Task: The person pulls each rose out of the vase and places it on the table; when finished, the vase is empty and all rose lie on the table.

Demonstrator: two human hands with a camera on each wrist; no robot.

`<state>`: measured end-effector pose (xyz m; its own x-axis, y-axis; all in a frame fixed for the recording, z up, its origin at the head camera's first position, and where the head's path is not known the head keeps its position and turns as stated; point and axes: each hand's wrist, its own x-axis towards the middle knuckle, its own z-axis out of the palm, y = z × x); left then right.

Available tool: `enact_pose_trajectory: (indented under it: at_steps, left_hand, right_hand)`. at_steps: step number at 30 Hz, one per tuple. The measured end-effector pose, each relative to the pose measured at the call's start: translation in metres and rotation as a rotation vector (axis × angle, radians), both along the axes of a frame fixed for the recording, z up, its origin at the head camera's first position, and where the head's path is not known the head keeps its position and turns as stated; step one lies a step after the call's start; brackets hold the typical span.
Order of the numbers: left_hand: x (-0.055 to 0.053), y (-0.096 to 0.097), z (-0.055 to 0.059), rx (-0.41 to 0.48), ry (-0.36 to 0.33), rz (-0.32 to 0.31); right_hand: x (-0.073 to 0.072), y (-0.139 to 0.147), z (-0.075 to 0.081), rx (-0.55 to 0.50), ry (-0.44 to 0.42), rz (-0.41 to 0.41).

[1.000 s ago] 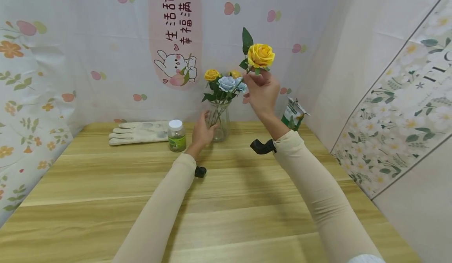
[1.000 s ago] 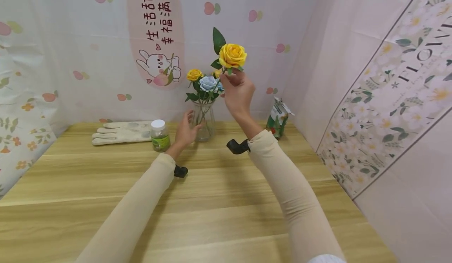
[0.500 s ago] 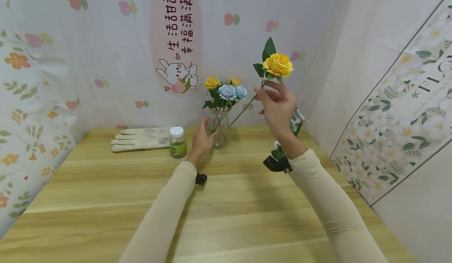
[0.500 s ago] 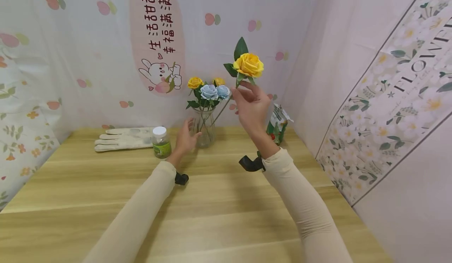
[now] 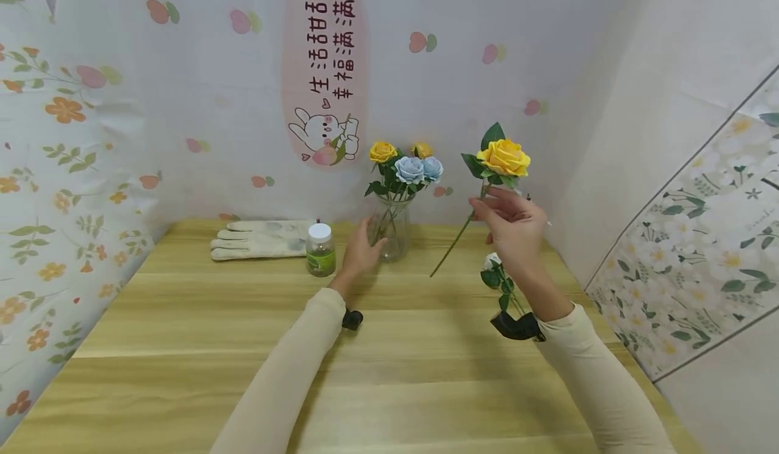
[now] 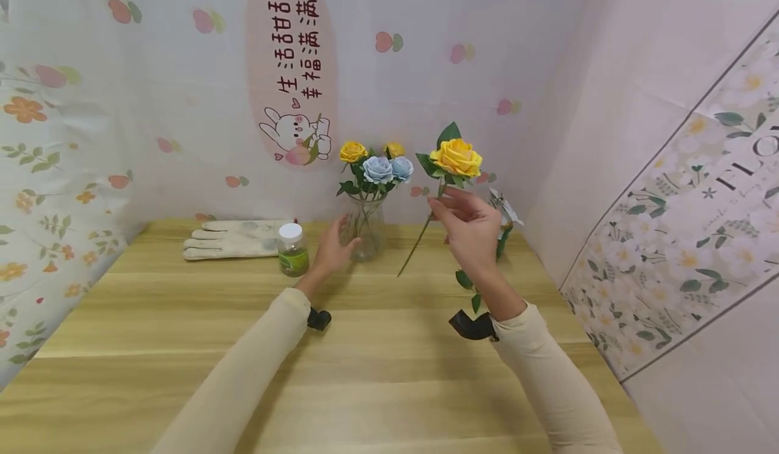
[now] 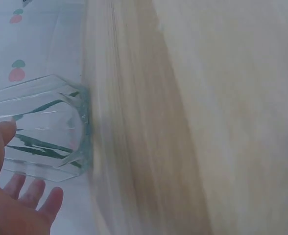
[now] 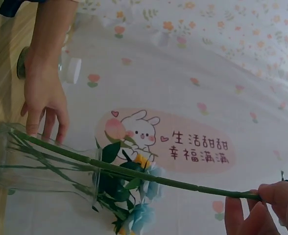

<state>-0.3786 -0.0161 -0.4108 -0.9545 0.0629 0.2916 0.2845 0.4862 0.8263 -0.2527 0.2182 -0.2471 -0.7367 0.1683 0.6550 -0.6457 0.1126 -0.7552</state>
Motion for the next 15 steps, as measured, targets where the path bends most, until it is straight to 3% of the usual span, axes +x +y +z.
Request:
enact_pose_trajectory:
  at_steps: [6,15]
  left_hand:
    - [0.001,-0.002,0.003,0.015,-0.025,-0.020]
    - [-0.011,-0.005,0.004,0.070,0.051,-0.057]
  right_hand:
    - [0.014,0.008,-0.015,0.020,-0.111,0.019]
    - [0.026,0.029,-0.030,0.105,-0.286,-0.027]
